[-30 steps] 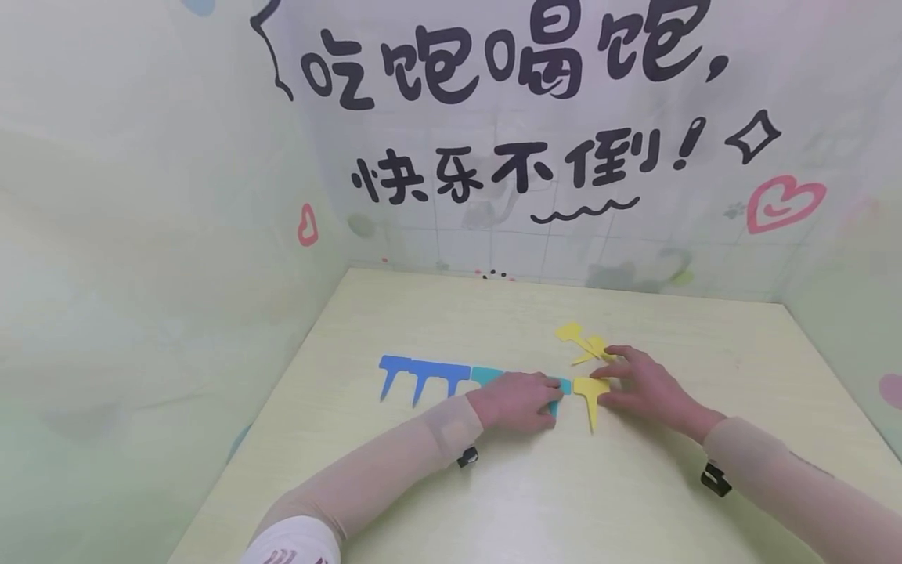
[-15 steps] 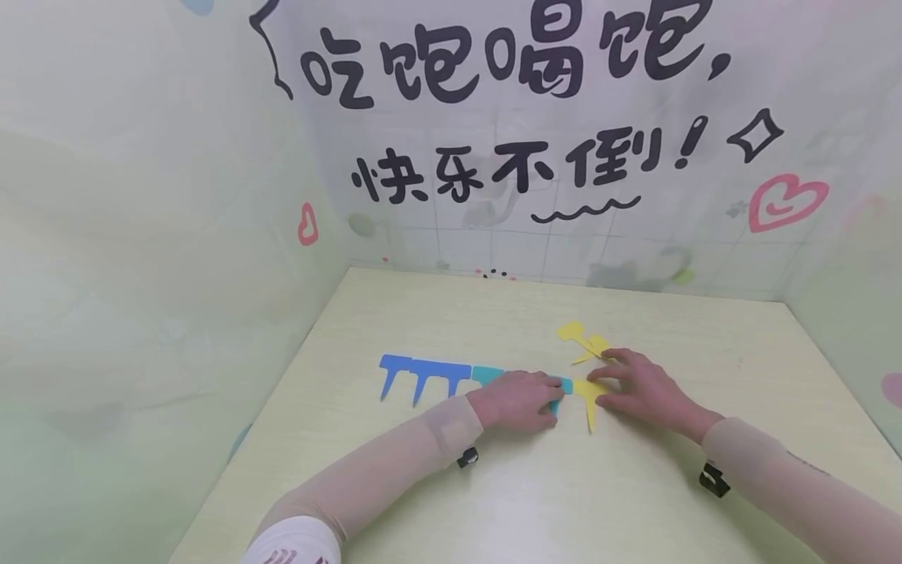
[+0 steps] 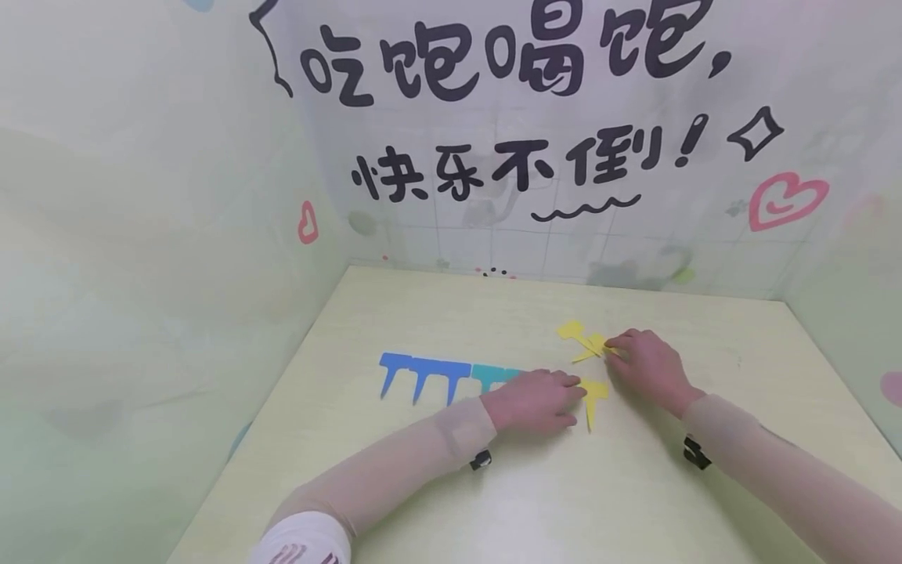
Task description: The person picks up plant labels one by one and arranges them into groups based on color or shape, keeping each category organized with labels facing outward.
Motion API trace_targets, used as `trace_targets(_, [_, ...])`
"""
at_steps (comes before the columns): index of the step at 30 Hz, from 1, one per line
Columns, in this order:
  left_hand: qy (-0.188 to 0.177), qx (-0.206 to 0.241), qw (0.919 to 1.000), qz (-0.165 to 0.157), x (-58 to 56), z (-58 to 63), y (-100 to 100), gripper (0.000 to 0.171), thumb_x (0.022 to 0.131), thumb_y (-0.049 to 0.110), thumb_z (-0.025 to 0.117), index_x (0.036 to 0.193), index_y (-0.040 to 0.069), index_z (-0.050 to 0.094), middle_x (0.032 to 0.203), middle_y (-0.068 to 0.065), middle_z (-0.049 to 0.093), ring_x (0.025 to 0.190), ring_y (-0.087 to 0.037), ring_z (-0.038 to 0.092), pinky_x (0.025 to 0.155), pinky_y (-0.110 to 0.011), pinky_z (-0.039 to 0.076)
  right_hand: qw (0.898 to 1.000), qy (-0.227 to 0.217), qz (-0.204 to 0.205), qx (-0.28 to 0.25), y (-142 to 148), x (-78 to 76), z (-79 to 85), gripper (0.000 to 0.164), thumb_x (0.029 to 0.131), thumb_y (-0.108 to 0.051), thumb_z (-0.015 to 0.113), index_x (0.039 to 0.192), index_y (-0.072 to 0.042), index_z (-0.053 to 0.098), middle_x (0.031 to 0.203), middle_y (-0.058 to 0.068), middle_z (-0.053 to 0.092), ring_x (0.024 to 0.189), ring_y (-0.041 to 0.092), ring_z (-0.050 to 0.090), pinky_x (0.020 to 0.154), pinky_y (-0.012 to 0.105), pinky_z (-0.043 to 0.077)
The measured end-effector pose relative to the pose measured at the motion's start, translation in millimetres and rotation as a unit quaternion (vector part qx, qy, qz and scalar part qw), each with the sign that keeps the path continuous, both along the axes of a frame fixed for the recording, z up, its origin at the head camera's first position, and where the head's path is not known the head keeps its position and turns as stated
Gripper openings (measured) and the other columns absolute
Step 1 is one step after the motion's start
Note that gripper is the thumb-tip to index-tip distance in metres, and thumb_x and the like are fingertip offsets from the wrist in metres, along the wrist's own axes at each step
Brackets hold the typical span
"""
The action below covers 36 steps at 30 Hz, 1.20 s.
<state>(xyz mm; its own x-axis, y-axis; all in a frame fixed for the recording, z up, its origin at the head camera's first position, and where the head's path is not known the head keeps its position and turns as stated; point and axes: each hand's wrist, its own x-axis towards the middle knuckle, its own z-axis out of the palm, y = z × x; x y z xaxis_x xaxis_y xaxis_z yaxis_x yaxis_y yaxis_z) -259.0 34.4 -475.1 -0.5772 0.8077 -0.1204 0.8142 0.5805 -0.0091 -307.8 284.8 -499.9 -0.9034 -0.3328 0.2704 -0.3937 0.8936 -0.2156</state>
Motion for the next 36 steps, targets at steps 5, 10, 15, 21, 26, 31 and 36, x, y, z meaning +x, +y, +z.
trace_targets(5, [-0.008,-0.013,0.9998,-0.009,1.5,-5.3,18.1,0.052,0.103,0.046,0.053,0.149,0.021,0.050,0.152,0.004,0.047,0.138,-0.012,0.045,0.112,-0.026,0.035,0.996,0.037,0.057,0.053,6.1,-8.1,-2.3,0.013,0.090,-0.012,0.075,0.101,-0.008,0.080,0.100,0.010,0.074,0.092,0.036,0.064,0.074,0.052,0.056])
trace_targets(10, [0.001,-0.022,0.9997,-0.009,1.8,-11.3,24.6,0.046,0.101,0.046,0.056,0.140,0.021,0.058,0.146,0.005,0.052,0.132,-0.012,0.051,0.108,-0.024,0.040,0.988,0.052,0.121,0.080,18.2,-17.2,-1.8,0.014,0.084,-0.005,0.080,0.096,-0.013,0.082,0.099,0.003,0.076,0.095,0.031,0.065,0.075,0.049,0.058])
trace_targets(15, [0.007,-0.014,0.9998,-0.012,0.5,-13.1,25.9,0.036,0.101,0.041,0.058,0.131,0.021,0.064,0.135,0.005,0.057,0.119,-0.010,0.057,0.100,-0.023,0.045,0.986,0.035,0.139,0.086,24.5,-25.3,5.1,0.015,0.085,-0.004,0.079,0.097,-0.014,0.081,0.101,0.002,0.075,0.097,0.029,0.067,0.076,0.048,0.058])
trace_targets(21, [-0.008,0.006,0.9999,0.004,-1.4,-10.6,27.9,0.035,0.102,0.040,0.058,0.129,0.020,0.063,0.144,0.001,0.054,0.128,-0.013,0.054,0.105,-0.025,0.043,0.995,-0.020,0.086,0.047,14.1,-27.2,12.7,0.018,0.090,-0.011,0.073,0.107,-0.009,0.078,0.100,0.007,0.074,0.092,0.031,0.069,0.076,0.050,0.057])
trace_targets(26, [-0.006,0.009,0.9999,0.006,-2.8,-9.1,34.2,0.036,0.102,0.040,0.057,0.131,0.019,0.063,0.142,0.002,0.055,0.125,-0.013,0.055,0.104,-0.024,0.043,0.990,0.023,0.114,0.085,14.4,-28.8,11.1,0.012,0.088,-0.007,0.075,0.096,-0.013,0.081,0.095,0.002,0.074,0.088,0.028,0.067,0.074,0.047,0.057])
trace_targets(31, [-0.008,-0.001,1.0000,0.006,-2.0,-10.0,39.4,0.037,0.102,0.041,0.056,0.132,0.019,0.062,0.140,0.003,0.056,0.123,-0.012,0.056,0.102,-0.024,0.044,0.978,0.063,0.166,0.109,22.3,-30.8,10.5,0.015,0.082,-0.004,0.080,0.092,-0.015,0.081,0.093,-0.001,0.074,0.087,0.024,0.067,0.073,0.042,0.057])
trace_targets(36, [-0.002,-0.009,0.9999,0.013,-0.9,-9.1,40.1,0.040,0.103,0.041,0.056,0.136,0.019,0.061,0.143,0.003,0.054,0.127,-0.012,0.054,0.104,-0.025,0.044,0.983,0.041,0.153,0.090,23.2,-28.6,15.7,0.018,0.085,-0.006,0.078,0.101,-0.014,0.079,0.101,0.003,0.074,0.094,0.029,0.068,0.075,0.047,0.057])
